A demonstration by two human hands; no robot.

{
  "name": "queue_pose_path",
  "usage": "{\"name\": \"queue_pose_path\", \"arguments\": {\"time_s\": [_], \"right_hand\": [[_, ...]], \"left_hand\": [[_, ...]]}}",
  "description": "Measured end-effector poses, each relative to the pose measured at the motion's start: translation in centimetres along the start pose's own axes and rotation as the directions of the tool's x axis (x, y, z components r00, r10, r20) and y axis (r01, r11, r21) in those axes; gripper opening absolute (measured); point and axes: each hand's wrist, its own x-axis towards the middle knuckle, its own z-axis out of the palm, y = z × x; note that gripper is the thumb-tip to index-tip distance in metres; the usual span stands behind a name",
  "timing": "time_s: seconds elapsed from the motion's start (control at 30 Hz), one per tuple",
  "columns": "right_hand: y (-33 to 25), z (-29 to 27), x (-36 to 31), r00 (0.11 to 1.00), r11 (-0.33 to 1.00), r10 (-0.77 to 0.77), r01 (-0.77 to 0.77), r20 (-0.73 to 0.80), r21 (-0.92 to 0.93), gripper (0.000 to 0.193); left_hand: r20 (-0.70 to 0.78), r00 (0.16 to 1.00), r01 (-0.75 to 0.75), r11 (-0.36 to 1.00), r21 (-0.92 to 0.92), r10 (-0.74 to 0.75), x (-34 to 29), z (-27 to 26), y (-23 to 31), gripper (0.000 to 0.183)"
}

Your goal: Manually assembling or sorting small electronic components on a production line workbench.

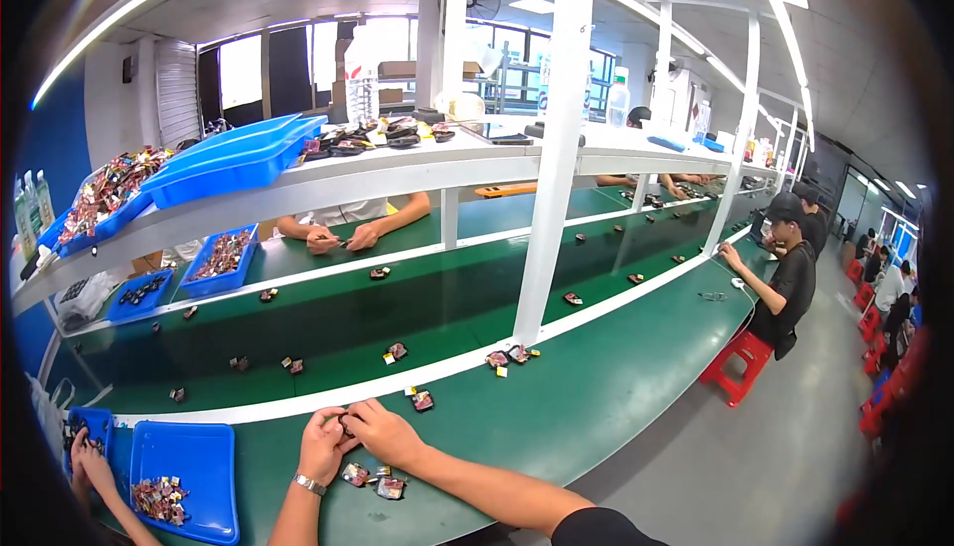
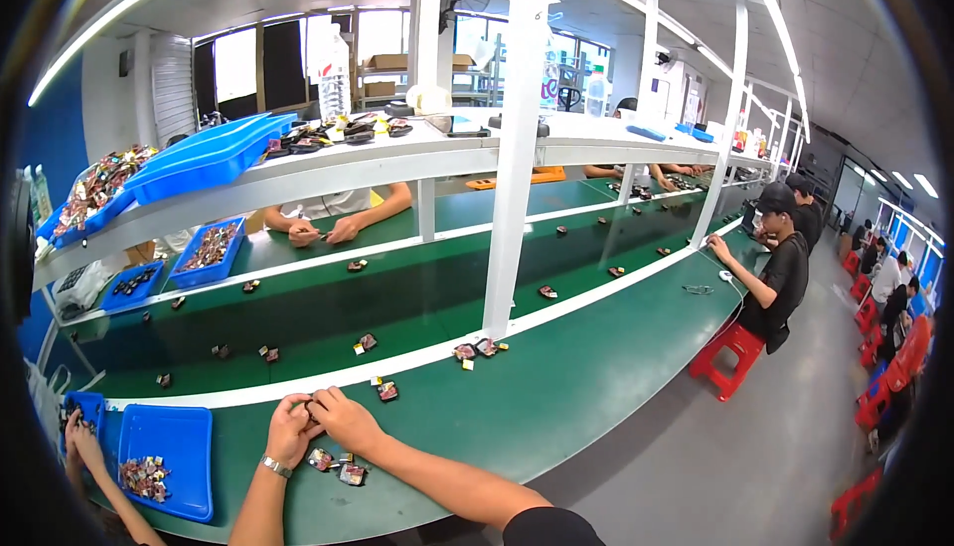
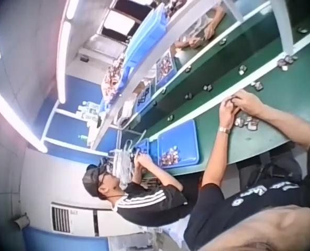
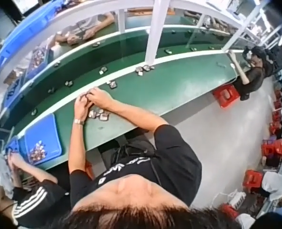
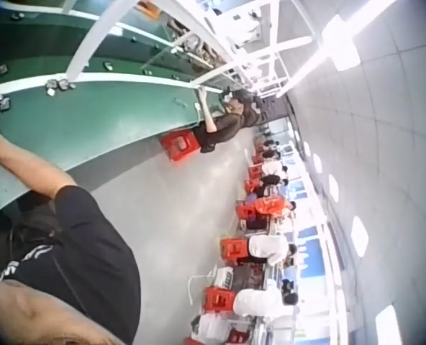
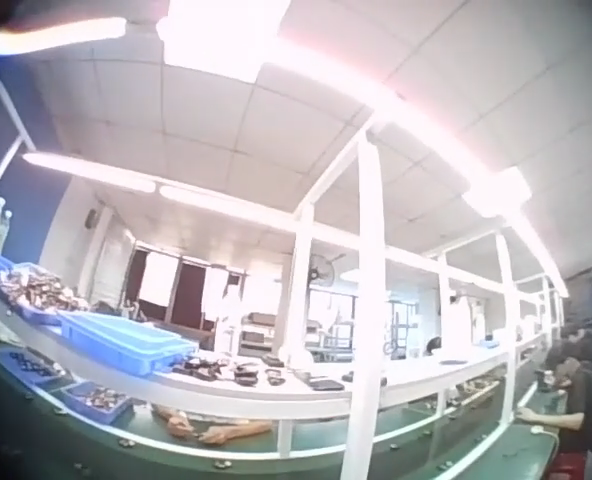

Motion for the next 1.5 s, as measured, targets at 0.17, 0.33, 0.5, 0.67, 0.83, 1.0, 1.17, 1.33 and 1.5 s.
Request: {"name": "queue_pose_path", "arguments": {"time_s": [0.17,0.33,0.5,0.67,0.83,1.0,1.17,1.33,1.5], "right_hand": [[0.0,0.4,-0.2,1.0,1.0,-0.004,0.004,-0.013,-0.007,0.025],[-0.3,-0.1,-0.2,0.999,0.999,0.041,-0.041,0.008,-0.008,0.024],[-0.5,0.9,0.2,1.0,0.999,0.01,-0.011,-0.016,-0.035,0.024],[-0.3,-0.4,0.6,0.996,0.996,0.025,-0.032,-0.08,-0.088,0.024],[-0.2,-0.3,1.0,0.992,0.999,0.005,-0.01,-0.129,-0.037,0.018],[-1.6,-0.4,1.4,0.998,0.999,0.016,-0.018,-0.066,-0.03,0.022],[-1.2,0.5,1.1,0.996,0.996,0.083,-0.083,-0.013,0.039,0.03],[6.3,-0.3,2.8,0.964,0.98,0.18,-0.193,-0.198,-0.051,0.021],[18.5,-5.3,-0.5,0.637,0.698,0.655,-0.717,-0.406,0.001,0.032]], "left_hand": [[-0.007,1.0,0.005,1.0,0.016,-0.005,0.1,-0.5,-0.2,0.026],[-0.026,1.0,0.011,1.0,0.01,-0.011,-0.1,0.5,0.0,0.023],[-0.076,0.997,-0.013,0.998,0.06,0.017,-0.5,0.4,0.4,0.023],[-0.051,0.999,0.011,0.999,0.037,-0.009,0.2,1.0,-0.3,0.025],[0.003,1.0,-0.008,0.999,-0.039,0.008,-0.1,0.7,0.1,0.027],[-0.053,0.999,-0.008,0.999,-0.031,0.006,-0.2,0.3,0.4,0.027],[0.0,1.0,-0.014,0.997,-0.082,0.014,-0.1,-0.6,0.1,0.031],[-0.051,0.995,-0.083,0.995,0.054,0.086,-0.4,-0.3,1.2,0.04],[-0.011,0.999,-0.048,0.993,0.11,0.049,0.8,-0.7,0.7,0.035]]}}
